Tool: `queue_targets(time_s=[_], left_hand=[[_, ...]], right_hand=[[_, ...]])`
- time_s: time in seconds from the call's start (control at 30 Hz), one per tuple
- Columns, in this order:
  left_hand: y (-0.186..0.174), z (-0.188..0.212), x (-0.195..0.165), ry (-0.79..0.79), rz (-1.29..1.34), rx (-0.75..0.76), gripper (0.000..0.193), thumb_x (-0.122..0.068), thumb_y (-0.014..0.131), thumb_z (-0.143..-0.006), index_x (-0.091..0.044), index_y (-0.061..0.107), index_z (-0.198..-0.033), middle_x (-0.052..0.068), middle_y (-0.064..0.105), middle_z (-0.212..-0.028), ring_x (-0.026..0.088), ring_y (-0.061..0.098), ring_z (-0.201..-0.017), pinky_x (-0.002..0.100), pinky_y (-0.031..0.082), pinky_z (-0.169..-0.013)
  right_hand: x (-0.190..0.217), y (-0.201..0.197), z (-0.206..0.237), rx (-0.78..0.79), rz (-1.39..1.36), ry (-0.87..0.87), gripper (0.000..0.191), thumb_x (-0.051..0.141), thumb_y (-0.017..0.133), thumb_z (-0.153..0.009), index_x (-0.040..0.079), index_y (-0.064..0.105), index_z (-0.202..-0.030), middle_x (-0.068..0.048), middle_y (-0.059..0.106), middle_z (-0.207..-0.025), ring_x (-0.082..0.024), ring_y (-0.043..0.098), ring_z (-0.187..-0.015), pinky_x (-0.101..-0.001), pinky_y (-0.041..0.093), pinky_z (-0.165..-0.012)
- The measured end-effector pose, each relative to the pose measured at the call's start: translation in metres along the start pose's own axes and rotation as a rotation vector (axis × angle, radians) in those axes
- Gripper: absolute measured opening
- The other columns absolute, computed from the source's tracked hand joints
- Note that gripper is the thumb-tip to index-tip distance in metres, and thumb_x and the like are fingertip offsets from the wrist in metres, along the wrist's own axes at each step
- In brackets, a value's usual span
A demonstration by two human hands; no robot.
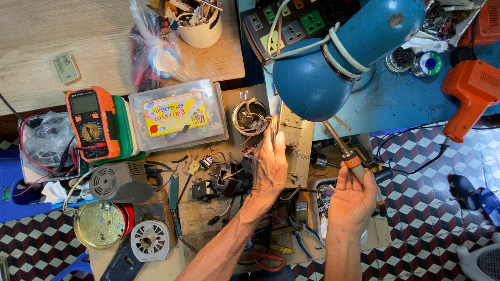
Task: The person uses a soldering iron to heat and join wires to a small circuit board. They hold the board with one hand and apply the soldering iron with the other, occasionally adjusting the wires and board position. The work is performed on a cluttered workbench with various tools and components visible.
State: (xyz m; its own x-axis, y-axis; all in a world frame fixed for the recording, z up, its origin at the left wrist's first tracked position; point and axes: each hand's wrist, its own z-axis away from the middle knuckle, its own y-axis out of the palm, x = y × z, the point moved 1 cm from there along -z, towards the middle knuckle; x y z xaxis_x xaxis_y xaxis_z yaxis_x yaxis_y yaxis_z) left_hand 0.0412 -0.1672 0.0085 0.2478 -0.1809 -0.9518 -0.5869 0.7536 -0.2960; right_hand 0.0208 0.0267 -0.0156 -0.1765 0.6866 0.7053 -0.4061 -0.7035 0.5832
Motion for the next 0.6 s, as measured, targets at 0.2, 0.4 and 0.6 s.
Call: queue_targets(time_s=[0.2, 0.4, 0.6], left_hand=[[0.0022, 0.0009, -0.0041, -0.046, 0.006, 0.031, 0.049, -0.029, 0.041, -0.108, -0.002, 0.046, -0.149, 0.024, 0.066, -0.131, 0.035, 0.068, -0.115, 0.042, 0.053, -0.098], [0.0027, 0.0012, -0.0072, -0.063, 0.004, 0.03, 0.049, -0.03, 0.042, -0.107, -0.004, 0.047, -0.149, 0.023, 0.066, -0.132, 0.035, 0.068, -0.116, 0.042, 0.053, -0.098], [0.0033, 0.0017, -0.0085, -0.084, 0.01, 0.041, 0.049, -0.031, 0.041, -0.107, -0.006, 0.046, -0.149, 0.022, 0.064, -0.135, 0.034, 0.067, -0.117, 0.042, 0.052, -0.099]], right_hand=[[-0.0019, 0.0013, -0.0049, 0.022, 0.021, 0.023, 0.032, 0.02, 0.074, -0.093, 0.002, 0.062, -0.117, -0.015, 0.065, -0.124, -0.027, 0.064, -0.123, -0.0361, 0.056, -0.107], [-0.0039, 0.0058, -0.005, 0.009, -0.002, 0.044, 0.032, 0.02, 0.074, -0.093, 0.002, 0.062, -0.116, -0.016, 0.066, -0.124, -0.028, 0.064, -0.123, -0.0364, 0.055, -0.108], [-0.007, 0.008, -0.0078, 0.024, -0.012, 0.044, 0.033, 0.02, 0.075, -0.092, 0.002, 0.062, -0.117, -0.015, 0.067, -0.124, -0.027, 0.063, -0.124, -0.0366, 0.054, -0.109]])
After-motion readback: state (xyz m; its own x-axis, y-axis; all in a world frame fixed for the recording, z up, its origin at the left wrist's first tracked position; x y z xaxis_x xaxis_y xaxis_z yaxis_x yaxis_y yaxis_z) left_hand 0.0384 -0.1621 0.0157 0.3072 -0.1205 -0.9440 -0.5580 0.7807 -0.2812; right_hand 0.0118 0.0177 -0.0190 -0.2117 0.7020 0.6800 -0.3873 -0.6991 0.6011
